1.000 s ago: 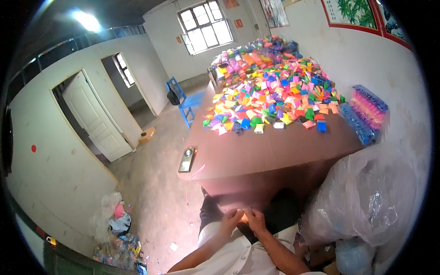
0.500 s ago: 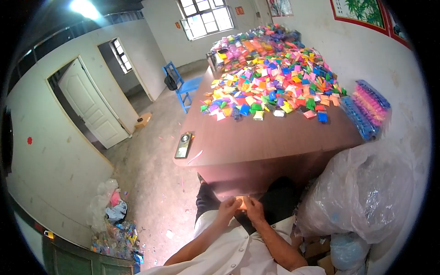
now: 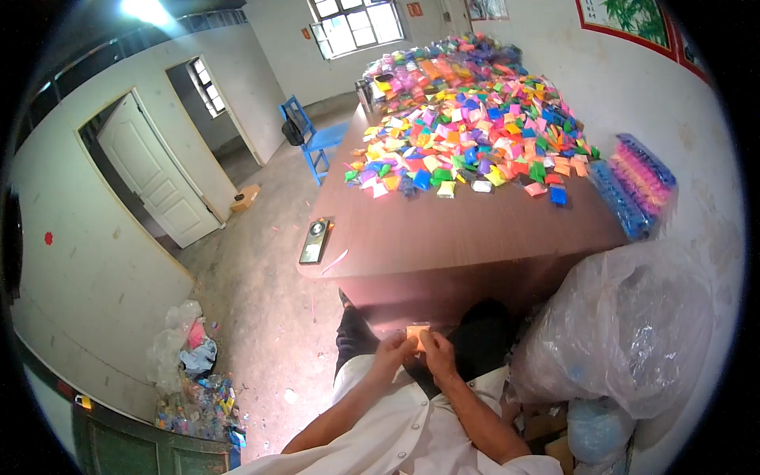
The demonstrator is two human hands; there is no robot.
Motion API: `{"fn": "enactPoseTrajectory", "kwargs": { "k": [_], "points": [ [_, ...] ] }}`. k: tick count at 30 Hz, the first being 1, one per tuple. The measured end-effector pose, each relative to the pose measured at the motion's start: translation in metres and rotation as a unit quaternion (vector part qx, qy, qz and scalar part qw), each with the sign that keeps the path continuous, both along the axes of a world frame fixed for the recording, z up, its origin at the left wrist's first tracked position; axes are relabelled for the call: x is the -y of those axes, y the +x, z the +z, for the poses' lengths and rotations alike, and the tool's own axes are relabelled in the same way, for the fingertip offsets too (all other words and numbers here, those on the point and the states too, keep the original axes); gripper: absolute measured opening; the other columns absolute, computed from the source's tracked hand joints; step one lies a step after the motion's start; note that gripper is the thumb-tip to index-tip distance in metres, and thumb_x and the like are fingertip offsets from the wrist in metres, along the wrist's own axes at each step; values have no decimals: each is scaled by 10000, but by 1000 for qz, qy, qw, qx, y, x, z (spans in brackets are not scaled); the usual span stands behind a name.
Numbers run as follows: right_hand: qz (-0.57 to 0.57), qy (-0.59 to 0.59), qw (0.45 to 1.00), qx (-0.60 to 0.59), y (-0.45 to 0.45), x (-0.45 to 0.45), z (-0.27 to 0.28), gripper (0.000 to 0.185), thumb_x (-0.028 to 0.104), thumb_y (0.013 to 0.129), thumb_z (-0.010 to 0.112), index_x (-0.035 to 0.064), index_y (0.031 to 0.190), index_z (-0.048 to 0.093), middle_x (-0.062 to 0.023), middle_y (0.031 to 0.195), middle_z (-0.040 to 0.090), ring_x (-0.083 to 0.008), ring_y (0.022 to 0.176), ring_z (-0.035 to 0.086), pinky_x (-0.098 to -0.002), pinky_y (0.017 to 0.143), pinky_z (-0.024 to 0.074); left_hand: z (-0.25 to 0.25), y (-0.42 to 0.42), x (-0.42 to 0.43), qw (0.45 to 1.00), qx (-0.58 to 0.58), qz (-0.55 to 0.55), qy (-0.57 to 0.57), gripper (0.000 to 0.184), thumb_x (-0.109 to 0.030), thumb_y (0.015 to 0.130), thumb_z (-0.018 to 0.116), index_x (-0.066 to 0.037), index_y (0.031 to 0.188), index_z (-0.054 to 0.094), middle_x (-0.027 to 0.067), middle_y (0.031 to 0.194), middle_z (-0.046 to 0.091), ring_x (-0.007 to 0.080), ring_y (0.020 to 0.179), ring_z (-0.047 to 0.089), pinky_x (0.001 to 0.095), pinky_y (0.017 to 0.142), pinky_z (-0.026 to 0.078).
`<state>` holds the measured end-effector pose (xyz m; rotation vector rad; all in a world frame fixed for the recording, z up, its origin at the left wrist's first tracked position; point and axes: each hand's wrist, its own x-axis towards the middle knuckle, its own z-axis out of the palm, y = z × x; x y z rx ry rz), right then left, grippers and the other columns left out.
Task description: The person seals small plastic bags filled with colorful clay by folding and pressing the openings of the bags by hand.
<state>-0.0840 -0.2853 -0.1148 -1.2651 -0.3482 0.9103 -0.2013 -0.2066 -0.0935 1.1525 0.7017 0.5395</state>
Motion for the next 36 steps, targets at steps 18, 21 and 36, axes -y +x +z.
{"fn": "enactPoseTrajectory", "kwargs": {
  "k": [18, 21, 36],
  "points": [
    [29, 23, 999, -22, -2, 1, 5, 222, 289, 1002, 649, 106, 876, 654, 40, 743, 605, -40, 586, 510, -198, 523, 403, -3, 1, 2, 1000, 0, 10, 4, 267, -332, 986, 690, -75, 914, 680, -11, 767, 646, 57, 678, 557, 212, 613, 434],
    [-2, 27, 1000, -5, 0, 0, -3, 219, 284, 997, 658, 110, 865, 653, 43, 736, 606, -38, 588, 509, -197, 520, 402, 7, 3, 2, 999, -18, 6, -32, 273, -331, 988, 687, -69, 912, 676, -3, 778, 654, 58, 682, 565, 214, 620, 444],
    [11, 55, 995, -79, -2, 2, 14, 172, 261, 1002, 639, 100, 947, 661, 36, 782, 619, -38, 589, 515, -194, 522, 419, 1, 1, -1, 999, -23, 10, -21, 250, -310, 993, 681, -67, 934, 681, -13, 777, 640, 59, 663, 556, 208, 602, 431]
  ]
}}
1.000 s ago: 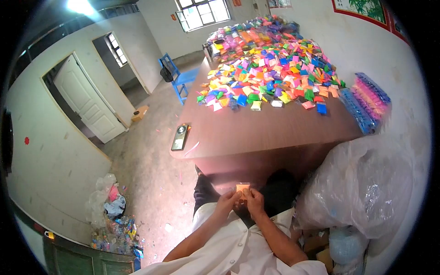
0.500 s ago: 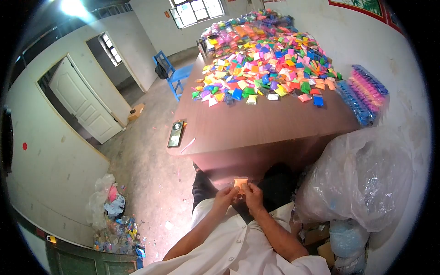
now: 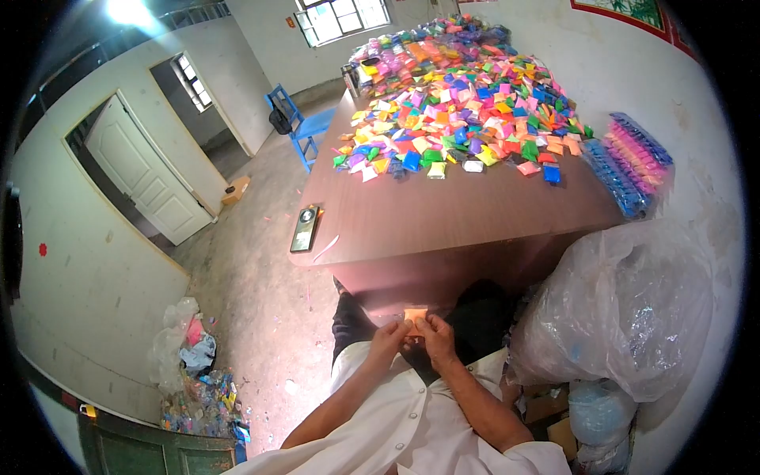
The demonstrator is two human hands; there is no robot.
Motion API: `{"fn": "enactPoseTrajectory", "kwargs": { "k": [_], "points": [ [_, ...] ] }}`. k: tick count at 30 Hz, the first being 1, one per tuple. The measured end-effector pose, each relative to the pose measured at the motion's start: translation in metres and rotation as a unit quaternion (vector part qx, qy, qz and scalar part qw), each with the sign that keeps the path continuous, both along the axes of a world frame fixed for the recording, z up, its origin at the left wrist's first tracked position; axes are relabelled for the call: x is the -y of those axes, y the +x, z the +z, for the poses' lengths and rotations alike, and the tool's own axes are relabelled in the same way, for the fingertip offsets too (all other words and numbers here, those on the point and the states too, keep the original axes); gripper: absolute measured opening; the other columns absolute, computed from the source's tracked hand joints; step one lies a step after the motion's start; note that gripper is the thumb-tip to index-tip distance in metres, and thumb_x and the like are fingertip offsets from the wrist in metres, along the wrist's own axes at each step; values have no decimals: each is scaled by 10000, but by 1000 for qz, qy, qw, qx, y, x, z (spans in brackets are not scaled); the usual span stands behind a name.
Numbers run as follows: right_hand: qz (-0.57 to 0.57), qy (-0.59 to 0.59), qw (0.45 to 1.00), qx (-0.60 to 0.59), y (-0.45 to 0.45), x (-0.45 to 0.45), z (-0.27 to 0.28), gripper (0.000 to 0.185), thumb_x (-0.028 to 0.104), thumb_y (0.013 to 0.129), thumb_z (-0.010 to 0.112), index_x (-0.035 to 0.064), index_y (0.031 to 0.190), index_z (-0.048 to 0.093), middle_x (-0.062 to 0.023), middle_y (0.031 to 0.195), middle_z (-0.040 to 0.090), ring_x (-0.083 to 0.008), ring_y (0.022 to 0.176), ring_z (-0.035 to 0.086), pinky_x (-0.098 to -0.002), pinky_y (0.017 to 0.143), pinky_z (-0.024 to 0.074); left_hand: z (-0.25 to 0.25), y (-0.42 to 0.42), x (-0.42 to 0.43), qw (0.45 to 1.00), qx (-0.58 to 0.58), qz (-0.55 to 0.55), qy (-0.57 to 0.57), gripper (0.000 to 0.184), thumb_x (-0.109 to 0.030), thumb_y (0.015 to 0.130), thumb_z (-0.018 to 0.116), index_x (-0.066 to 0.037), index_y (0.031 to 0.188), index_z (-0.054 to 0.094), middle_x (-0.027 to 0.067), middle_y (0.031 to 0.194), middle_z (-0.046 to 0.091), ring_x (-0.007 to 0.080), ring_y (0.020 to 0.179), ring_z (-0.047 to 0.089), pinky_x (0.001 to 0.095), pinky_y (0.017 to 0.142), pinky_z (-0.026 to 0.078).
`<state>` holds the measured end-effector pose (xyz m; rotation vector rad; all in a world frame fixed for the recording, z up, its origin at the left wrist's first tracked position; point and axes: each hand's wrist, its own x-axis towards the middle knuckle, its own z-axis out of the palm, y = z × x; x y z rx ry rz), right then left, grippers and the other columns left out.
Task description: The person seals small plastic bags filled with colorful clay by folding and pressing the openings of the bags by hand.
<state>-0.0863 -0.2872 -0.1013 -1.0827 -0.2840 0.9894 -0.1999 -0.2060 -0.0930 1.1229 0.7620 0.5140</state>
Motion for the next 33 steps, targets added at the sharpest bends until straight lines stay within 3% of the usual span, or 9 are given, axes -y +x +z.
{"fn": "enactPoseTrajectory", "kwargs": {
  "k": [2, 9, 11, 17, 24, 26, 29, 33],
  "points": [
    [32, -21, 997, 65, 1, 0, -10, 172, 256, 1007, 626, 92, 968, 663, 35, 782, 619, -39, 595, 518, -192, 527, 425, 3, 0, 0, 999, -5, 12, -31, 259, -323, 993, 680, -74, 924, 679, -20, 770, 631, 57, 663, 554, 204, 596, 422],
    [40, -39, 997, 52, 1, 0, 1, 165, 240, 1003, 632, 84, 972, 675, 34, 800, 624, -38, 645, 533, -191, 531, 423, 1, -3, -3, 999, 10, 14, 50, 275, -344, 989, 678, -81, 913, 683, -36, 787, 632, 40, 682, 543, 197, 605, 413],
    [22, -39, 998, 39, -1, 0, 5, 219, 241, 993, 612, 36, 999, 690, 1, 875, 645, -79, 747, 580, -242, 634, 480, 4, -5, -2, 998, -1, 17, 54, 271, -340, 989, 678, -80, 911, 682, -39, 793, 634, 38, 688, 544, 198, 608, 415],
    [11, -7, 993, 119, -1, -10, -18, 225, 222, 984, 621, 18, 932, 700, -6, 829, 637, -99, 751, 574, -261, 670, 485, 16, -5, 0, 999, -5, 49, 15, 249, -298, 992, 678, -57, 930, 688, -36, 817, 648, 35, 715, 558, 197, 630, 425],
    [12, -38, 991, 130, -3, -15, 1, 238, 225, 969, 640, -2, 933, 701, -6, 840, 641, -97, 754, 569, -263, 674, 478, 22, -15, -5, 995, 33, 52, 76, 181, -205, 997, 673, -28, 971, 696, -35, 875, 658, 39, 777, 573, 213, 707, 468],
    [39, -13, 990, 136, 1, -17, -5, 183, 190, 982, 656, 12, 1003, 688, 11, 874, 647, -50, 753, 570, -214, 654, 476, 28, -15, -3, 995, 25, 54, 86, 188, -211, 998, 673, -25, 988, 699, -35, 880, 659, 38, 781, 575, 213, 709, 468],
    [7, 29, 992, 121, -3, -23, 0, 208, 198, 962, 653, -5, 953, 697, -15, 855, 659, -91, 781, 592, -260, 685, 493, 36, -15, -2, 996, 14, 52, 72, 204, -222, 1002, 672, -23, 1033, 707, -40, 881, 653, 35, 774, 565, 209, 705, 460],
    [37, -3, 985, 170, -3, -20, -3, 190, 186, 955, 663, -1, 956, 698, -11, 853, 658, -88, 774, 590, -258, 687, 492, 21, -16, -8, 995, 37, 76, 60, 200, -228, 1005, 667, -39, 945, 695, -53, 819, 628, 31, 715, 535, 208, 645, 435]
  ]
}}
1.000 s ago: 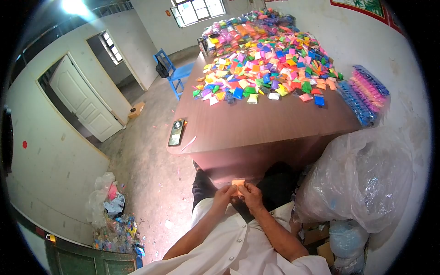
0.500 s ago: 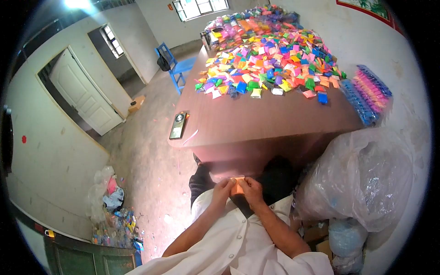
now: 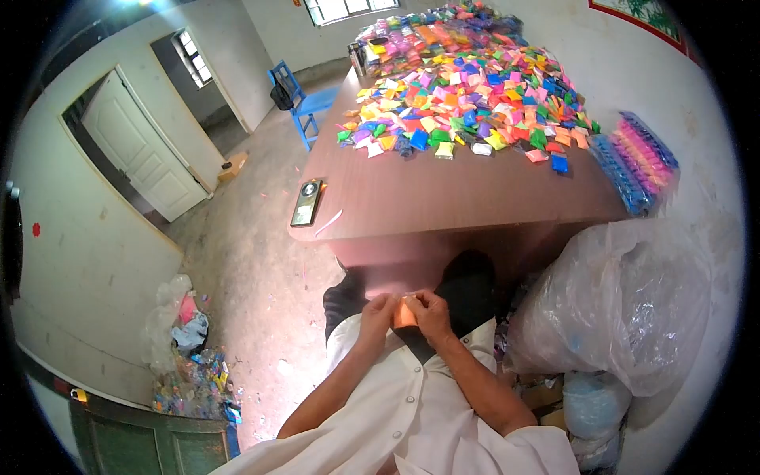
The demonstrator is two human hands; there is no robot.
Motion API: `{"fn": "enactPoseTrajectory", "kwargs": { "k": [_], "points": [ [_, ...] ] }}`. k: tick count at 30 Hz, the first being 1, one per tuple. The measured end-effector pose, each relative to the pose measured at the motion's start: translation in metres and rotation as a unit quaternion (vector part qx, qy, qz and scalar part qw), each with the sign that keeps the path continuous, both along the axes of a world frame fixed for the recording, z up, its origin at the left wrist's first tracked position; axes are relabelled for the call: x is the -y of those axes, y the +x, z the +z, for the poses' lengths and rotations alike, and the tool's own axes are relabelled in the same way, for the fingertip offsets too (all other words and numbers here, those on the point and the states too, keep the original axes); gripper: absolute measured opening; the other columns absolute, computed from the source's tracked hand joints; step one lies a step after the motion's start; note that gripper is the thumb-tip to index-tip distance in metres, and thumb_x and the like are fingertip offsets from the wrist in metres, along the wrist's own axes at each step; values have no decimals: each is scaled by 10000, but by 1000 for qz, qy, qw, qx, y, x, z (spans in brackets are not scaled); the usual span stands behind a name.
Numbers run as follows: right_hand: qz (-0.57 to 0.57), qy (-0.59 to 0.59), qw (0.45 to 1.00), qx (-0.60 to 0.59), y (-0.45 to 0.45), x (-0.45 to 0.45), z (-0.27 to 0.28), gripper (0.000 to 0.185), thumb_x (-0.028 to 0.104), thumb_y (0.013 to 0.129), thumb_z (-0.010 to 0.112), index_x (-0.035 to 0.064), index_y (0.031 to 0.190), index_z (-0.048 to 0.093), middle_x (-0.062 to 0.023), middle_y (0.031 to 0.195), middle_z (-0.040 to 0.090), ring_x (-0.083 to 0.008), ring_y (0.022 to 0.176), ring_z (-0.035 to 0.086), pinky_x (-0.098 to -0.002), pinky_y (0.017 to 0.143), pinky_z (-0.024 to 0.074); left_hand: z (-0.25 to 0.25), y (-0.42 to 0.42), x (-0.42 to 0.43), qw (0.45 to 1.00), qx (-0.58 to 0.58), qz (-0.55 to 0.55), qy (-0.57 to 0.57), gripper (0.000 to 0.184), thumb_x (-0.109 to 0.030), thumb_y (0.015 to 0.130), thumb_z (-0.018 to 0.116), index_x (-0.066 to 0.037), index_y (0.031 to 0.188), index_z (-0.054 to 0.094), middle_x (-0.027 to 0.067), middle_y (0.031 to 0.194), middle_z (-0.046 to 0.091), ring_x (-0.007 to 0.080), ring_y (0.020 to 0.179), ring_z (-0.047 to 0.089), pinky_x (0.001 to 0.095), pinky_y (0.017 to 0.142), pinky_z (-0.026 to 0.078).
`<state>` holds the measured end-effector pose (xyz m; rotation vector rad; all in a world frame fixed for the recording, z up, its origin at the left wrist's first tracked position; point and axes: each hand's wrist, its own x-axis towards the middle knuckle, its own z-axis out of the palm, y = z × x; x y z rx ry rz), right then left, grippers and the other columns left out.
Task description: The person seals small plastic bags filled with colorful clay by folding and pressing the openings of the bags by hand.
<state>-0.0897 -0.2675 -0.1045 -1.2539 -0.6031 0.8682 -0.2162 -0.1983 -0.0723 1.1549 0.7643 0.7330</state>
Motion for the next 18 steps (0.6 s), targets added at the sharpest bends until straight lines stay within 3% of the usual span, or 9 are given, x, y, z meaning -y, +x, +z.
{"fn": "enactPoseTrajectory", "kwargs": {
  "k": [4, 11, 14, 18],
  "points": [
    [-9, -12, 1000, 27, -2, 5, -2, 192, 193, 961, 659, 9, 925, 700, 4, 831, 648, -82, 756, 579, -256, 676, 486, -18, 7, -1, 999, 13, 30, 15, 241, -240, 1006, 668, -49, 860, 665, -63, 757, 594, 21, 661, 487, 209, 586, 398],
    [-36, -5, 999, 18, 5, 9, -16, 216, 212, 988, 642, 18, 909, 695, 19, 807, 628, -70, 742, 556, -257, 659, 477, -9, 12, 5, 999, -19, 7, 49, 240, -246, 1003, 670, -32, 896, 672, -54, 778, 596, 31, 675, 494, 212, 591, 392],
    [-68, 11, 998, -11, 4, 7, -11, 236, 222, 996, 642, 20, 880, 684, 28, 793, 608, -66, 728, 535, -253, 650, 465, -5, 12, 5, 997, -62, -38, -6, 252, -270, 1008, 646, -26, 953, 675, -27, 829, 615, 52, 756, 534, 241, 668, 444],
    [-80, 8, 997, 15, 3, 5, -13, 267, 241, 1002, 641, 15, 864, 672, 28, 784, 600, -69, 723, 525, -254, 648, 455, -2, 12, 9, 996, -44, -56, 63, 243, -270, 1007, 646, -38, 943, 679, -36, 799, 602, 48, 725, 522, 232, 641, 425]
  ]
}}
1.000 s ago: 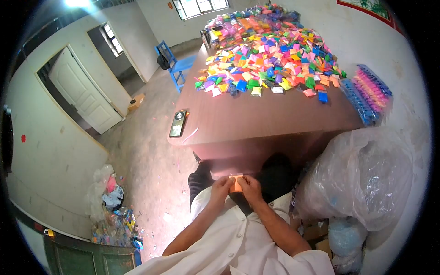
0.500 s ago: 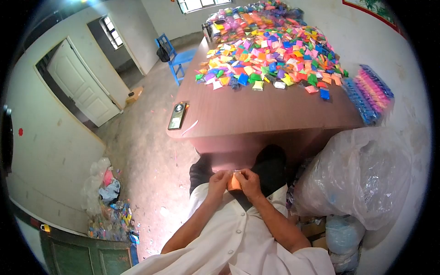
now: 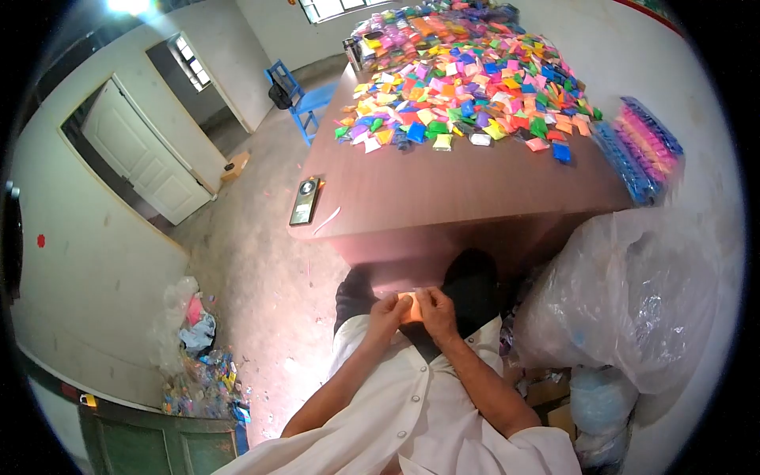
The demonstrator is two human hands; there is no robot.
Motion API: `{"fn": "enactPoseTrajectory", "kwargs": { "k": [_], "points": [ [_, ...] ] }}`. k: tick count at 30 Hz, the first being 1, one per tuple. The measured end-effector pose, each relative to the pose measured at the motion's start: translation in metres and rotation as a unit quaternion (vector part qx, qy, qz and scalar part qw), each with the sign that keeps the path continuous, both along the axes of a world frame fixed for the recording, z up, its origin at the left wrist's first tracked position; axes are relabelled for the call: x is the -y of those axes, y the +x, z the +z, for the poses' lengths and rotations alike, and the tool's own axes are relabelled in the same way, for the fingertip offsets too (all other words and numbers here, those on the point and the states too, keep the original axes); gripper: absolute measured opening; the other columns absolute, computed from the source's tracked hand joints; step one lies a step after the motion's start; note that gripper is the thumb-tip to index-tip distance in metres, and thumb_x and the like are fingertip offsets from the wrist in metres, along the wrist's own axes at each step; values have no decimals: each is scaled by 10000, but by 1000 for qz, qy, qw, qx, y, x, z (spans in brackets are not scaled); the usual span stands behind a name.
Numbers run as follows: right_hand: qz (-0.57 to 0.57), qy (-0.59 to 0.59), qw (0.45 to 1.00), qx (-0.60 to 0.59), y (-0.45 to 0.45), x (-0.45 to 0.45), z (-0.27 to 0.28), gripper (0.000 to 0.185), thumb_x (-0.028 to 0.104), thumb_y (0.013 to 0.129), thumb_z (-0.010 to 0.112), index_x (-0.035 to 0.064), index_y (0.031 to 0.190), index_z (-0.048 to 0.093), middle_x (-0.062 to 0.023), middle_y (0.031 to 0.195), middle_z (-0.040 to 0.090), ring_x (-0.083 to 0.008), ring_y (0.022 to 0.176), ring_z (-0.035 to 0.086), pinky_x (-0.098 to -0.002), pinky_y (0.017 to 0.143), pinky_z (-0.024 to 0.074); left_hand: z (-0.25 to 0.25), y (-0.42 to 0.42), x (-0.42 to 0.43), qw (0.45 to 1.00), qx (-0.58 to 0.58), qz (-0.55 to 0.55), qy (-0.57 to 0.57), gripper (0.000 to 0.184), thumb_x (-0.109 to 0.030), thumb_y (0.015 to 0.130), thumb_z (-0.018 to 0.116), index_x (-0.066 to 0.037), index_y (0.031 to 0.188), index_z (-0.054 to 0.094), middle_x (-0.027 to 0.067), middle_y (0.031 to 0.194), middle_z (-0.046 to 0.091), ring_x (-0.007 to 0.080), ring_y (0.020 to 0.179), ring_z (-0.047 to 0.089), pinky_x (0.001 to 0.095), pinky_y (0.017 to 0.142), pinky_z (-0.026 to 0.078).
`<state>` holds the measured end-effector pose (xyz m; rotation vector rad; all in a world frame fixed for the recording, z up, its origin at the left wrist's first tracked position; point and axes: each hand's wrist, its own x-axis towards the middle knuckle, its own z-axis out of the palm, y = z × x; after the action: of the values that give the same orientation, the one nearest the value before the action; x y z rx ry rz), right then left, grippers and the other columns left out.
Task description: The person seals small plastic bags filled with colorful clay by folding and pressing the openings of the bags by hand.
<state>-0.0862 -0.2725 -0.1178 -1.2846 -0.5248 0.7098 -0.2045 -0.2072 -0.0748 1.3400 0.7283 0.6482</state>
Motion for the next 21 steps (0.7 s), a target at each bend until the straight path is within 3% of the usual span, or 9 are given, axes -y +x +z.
{"fn": "enactPoseTrajectory", "kwargs": {
  "k": [5, 8, 10, 13, 18, 21],
  "points": [
    [85, -44, 995, -4, 1, 3, 4, 299, 263, 1004, 635, -3, 871, 668, 15, 780, 608, -74, 730, 534, -265, 649, 454, -17, -4, -8, 1000, 11, 13, 3, 252, -276, 1015, 635, -39, 944, 681, -34, 792, 599, 49, 705, 518, 231, 619, 419],
    [56, -22, 998, 26, 2, 0, -8, 294, 269, 1003, 637, 1, 887, 668, 10, 782, 609, -82, 730, 540, -272, 662, 466, -22, -4, -9, 1000, 0, -2, 5, 277, -293, 1020, 625, -30, 958, 684, -28, 800, 614, 55, 690, 527, 237, 606, 425],
    [43, -9, 999, -4, 1, 1, -1, 286, 270, 1003, 637, 6, 899, 670, 4, 792, 617, -86, 732, 546, -272, 665, 471, -17, 1, -6, 995, 14, 7, -96, 290, -306, 1023, 614, -29, 991, 690, -20, 812, 626, 58, 689, 545, 242, 597, 431],
    [29, 0, 999, -21, 3, 2, 0, 273, 273, 1006, 633, 17, 921, 672, -6, 815, 629, -89, 732, 557, -271, 666, 482, -12, -1, -4, 995, -33, -34, -84, 289, -309, 1024, 611, -32, 1018, 692, -9, 834, 642, 58, 693, 556, 233, 599, 437],
    [17, 6, 1000, 6, 1, -1, -7, 264, 284, 1013, 622, 33, 956, 680, -10, 829, 630, -85, 711, 569, -261, 643, 490, -7, 1, -2, 998, 4, 12, -59, 281, -313, 1019, 632, -52, 930, 685, -27, 754, 617, 42, 615, 524, 210, 555, 424],
    [119, -47, 989, -78, -1, 7, 23, 266, 295, 1029, 607, 48, 959, 676, 17, 823, 625, -54, 732, 565, -230, 659, 483, -8, -2, -3, 999, 1, 34, -40, 284, -318, 1019, 633, -51, 941, 689, -32, 758, 618, 38, 612, 516, 207, 553, 418]
  ]
}}
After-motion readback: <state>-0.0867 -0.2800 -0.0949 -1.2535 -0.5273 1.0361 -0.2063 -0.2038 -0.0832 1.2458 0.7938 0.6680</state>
